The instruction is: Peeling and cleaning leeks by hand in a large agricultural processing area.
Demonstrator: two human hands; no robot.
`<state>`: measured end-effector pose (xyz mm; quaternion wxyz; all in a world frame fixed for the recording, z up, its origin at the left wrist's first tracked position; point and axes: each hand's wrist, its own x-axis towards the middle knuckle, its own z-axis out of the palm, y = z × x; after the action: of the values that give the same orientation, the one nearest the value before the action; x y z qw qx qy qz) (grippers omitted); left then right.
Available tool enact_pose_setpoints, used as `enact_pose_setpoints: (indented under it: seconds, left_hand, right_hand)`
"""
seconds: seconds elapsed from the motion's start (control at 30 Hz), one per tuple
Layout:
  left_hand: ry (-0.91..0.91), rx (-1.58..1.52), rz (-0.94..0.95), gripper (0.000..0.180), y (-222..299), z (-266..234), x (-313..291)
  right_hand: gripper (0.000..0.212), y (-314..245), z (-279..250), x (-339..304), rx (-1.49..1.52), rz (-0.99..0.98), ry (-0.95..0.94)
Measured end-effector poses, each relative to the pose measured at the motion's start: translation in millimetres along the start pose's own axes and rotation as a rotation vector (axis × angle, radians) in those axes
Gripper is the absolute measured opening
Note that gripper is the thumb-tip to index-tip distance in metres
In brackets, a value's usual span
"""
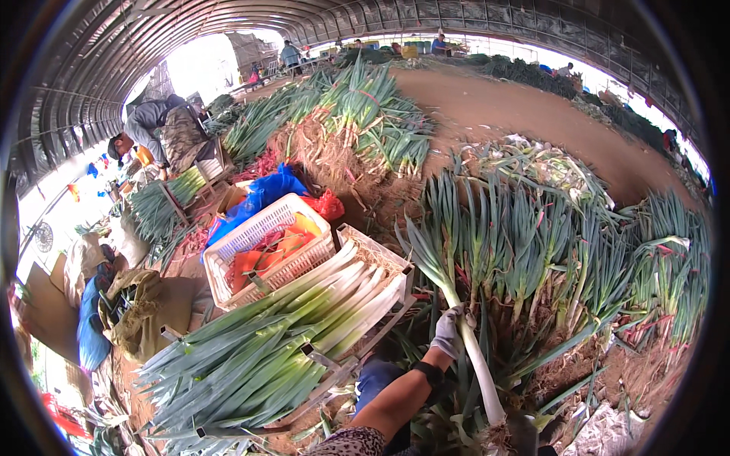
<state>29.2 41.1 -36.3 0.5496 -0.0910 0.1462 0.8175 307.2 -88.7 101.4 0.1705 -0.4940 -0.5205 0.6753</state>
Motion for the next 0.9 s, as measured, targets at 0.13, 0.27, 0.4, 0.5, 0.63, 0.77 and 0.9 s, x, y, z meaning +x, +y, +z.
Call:
enact_pose_setpoints:
  seconds: [0.13, 0.27, 0.4, 0.5, 0.63, 0.77, 0.9]
  left_hand:
    - [0.044, 0.034, -0.012, 0.011, -0.5, 8.5, -0.5]
    - [0.172, 0.06, -0.046, 0.022, -14.6, 4.1, -15.9]
    - [0.356, 0.409, -0.168, 0.033, -46.0, 12.2, -65.1]
    - [0.478, 0.609, -0.081, 0.036, -46.3, -9.9, -69.1]
    - [0.548, 0.758, -0.023, 0.032, -52.8, -41.4, -73.9]
    - [0.561, 0.825, 0.007, 0.032, -70.0, -73.8, -84.0]
    - [0.581, 0.801, -0.035, 0.032, -95.1, -79.2, -82.4]
  right_hand:
    - [0.016, -0.8, -2.0, 6.4, 0.024, -0.085, 0.073]
    - [0.014, 26.7, 19.4, 21.3, 0.122, -0.268, 0.105]
    - [0.008, 48.7, 14.1, 50.1, 0.91, -0.012, -0.213]
    - [0.008, 66.4, 30.0, 65.1, 0.791, 0.099, -0.035]
    - [0.012, 93.5, 29.4, 51.2, 0.41, 0.03, -0.032]
    - [0.011, 80.6, 20.6, -3.5, 0.254, 0.016, -0.082]
    - [0.016, 72.6, 5.4, -30.9, 0.517, 0.17, -0.163]
